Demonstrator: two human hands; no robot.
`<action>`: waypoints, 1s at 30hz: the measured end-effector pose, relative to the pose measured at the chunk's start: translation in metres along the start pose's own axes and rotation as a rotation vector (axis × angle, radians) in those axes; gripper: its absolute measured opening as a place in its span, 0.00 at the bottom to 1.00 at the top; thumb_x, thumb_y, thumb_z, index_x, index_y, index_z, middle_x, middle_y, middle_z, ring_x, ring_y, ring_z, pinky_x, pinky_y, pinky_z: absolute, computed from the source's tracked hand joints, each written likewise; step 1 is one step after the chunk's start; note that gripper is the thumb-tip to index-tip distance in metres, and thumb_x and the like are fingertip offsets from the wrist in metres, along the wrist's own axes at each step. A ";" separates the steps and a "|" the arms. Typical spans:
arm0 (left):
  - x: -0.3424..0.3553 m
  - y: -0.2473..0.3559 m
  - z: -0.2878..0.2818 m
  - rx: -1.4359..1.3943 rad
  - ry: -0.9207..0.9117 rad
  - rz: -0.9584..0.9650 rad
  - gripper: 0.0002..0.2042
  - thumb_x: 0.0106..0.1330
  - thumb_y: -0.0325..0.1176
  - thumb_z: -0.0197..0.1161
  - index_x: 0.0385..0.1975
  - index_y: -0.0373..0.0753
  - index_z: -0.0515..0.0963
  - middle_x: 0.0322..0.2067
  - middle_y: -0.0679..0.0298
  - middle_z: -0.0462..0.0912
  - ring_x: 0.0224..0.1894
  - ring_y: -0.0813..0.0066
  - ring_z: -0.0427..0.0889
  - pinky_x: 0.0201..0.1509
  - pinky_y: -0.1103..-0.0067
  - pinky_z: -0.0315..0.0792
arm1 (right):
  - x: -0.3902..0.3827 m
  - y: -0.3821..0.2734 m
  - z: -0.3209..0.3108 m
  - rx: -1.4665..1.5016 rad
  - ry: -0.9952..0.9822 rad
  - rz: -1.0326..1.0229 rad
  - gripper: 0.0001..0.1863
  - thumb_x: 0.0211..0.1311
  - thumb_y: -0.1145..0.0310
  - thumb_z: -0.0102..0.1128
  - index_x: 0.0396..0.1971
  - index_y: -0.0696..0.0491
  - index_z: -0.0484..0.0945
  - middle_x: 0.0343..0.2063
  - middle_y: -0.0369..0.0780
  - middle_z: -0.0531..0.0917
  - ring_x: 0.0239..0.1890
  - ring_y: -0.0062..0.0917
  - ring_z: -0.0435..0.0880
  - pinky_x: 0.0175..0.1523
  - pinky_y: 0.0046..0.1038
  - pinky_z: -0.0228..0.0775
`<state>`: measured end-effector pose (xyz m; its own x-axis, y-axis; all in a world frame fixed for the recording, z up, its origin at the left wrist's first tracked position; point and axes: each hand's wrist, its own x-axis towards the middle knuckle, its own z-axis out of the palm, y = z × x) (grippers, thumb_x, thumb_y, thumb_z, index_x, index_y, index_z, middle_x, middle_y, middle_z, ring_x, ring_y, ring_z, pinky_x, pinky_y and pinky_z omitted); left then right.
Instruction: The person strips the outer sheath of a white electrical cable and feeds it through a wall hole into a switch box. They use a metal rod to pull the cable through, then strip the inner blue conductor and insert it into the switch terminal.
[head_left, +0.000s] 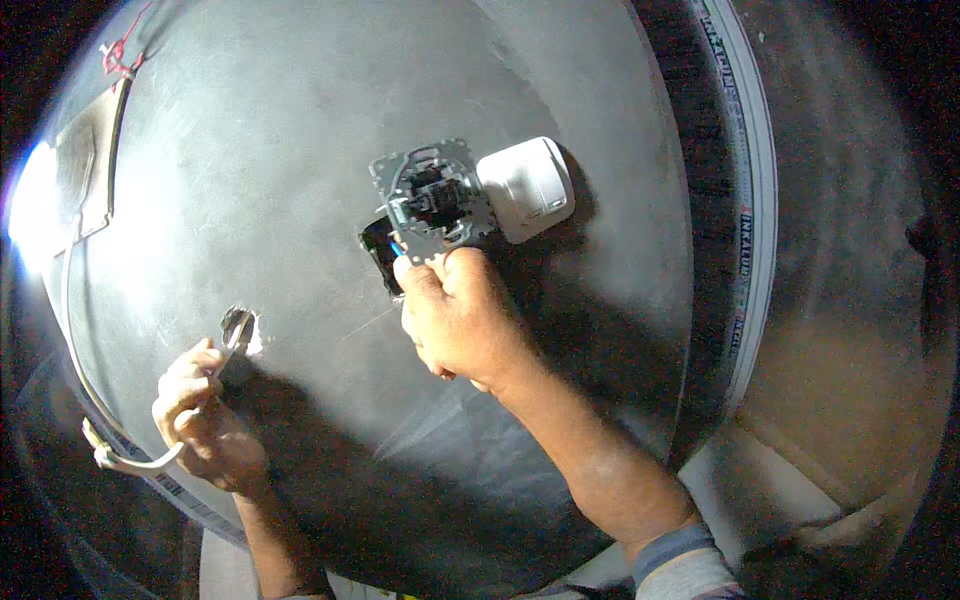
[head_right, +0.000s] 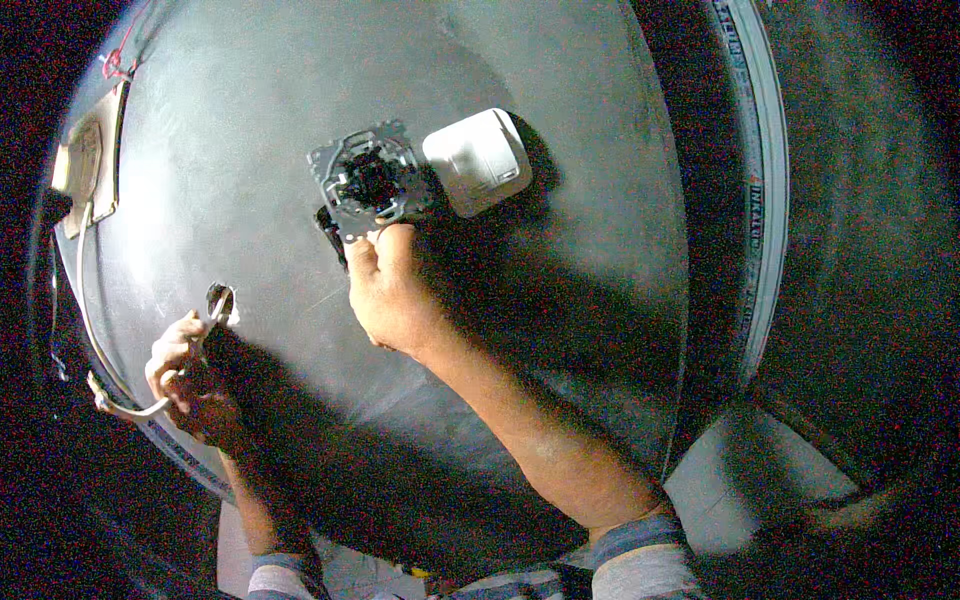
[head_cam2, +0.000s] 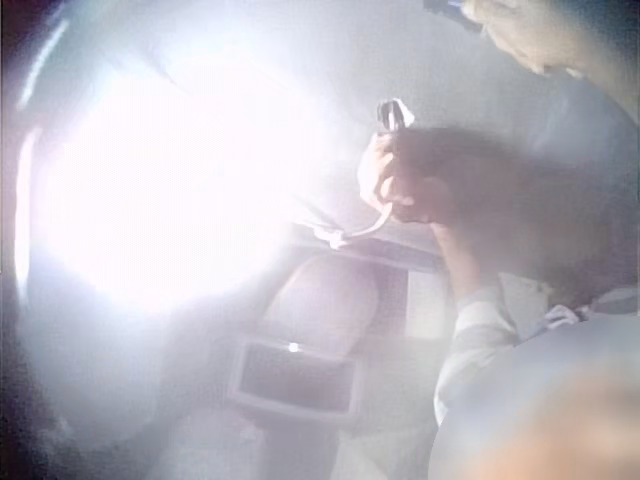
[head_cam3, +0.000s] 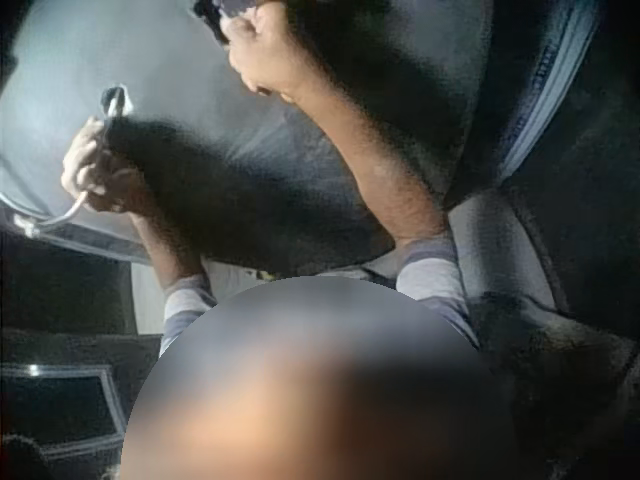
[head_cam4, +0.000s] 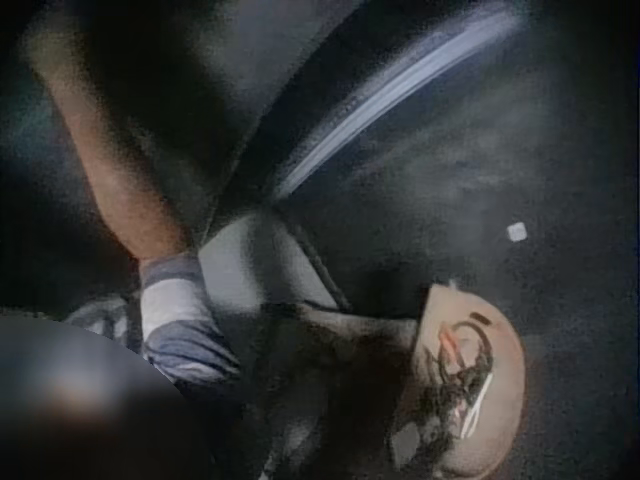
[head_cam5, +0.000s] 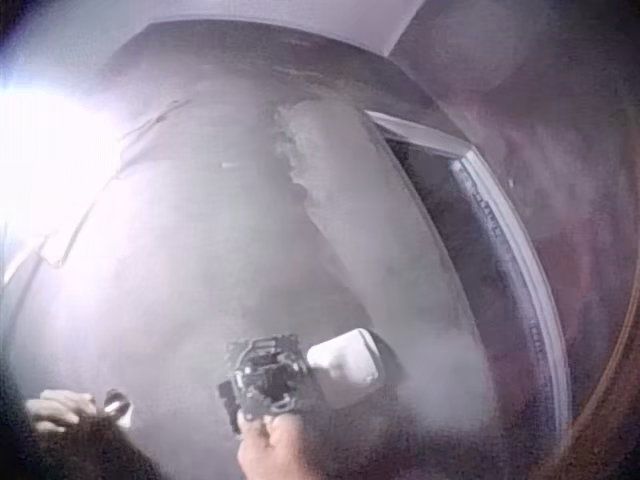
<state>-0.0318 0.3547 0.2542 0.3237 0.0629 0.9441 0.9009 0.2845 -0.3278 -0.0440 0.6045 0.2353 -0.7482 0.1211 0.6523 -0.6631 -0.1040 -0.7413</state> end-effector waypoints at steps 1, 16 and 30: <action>-0.003 0.003 -0.004 0.179 0.007 -0.009 0.19 0.77 0.43 0.45 0.36 0.31 0.71 0.34 0.52 0.76 0.38 0.58 0.78 0.52 0.59 0.72 | -0.002 -0.003 -0.001 0.090 -0.082 0.000 0.21 0.73 0.63 0.50 0.17 0.53 0.66 0.10 0.34 0.71 0.06 0.20 0.66 0.09 0.27 0.54; -0.013 -0.009 -0.032 0.648 -0.004 -0.094 0.22 0.80 0.40 0.43 0.34 0.28 0.79 0.28 0.62 0.76 0.29 0.77 0.71 0.33 0.80 0.64 | 0.018 0.000 0.020 0.108 -0.136 0.066 0.12 0.71 0.65 0.51 0.25 0.51 0.68 0.10 0.33 0.70 0.05 0.18 0.63 0.08 0.25 0.52; 0.003 -0.011 -0.005 0.331 0.003 -0.220 0.11 0.73 0.28 0.53 0.32 0.29 0.81 0.23 0.60 0.76 0.23 0.72 0.74 0.27 0.77 0.67 | 0.009 -0.003 0.008 0.314 -0.071 0.093 0.12 0.72 0.73 0.43 0.52 0.55 0.67 0.08 0.30 0.61 0.03 0.14 0.57 0.06 0.21 0.52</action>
<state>-0.0394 0.3474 0.2606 0.1346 -0.0361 0.9902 0.8070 0.5839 -0.0884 -0.0483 0.5976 0.2447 -0.7984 0.0285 0.6015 -0.5577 -0.4117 -0.7208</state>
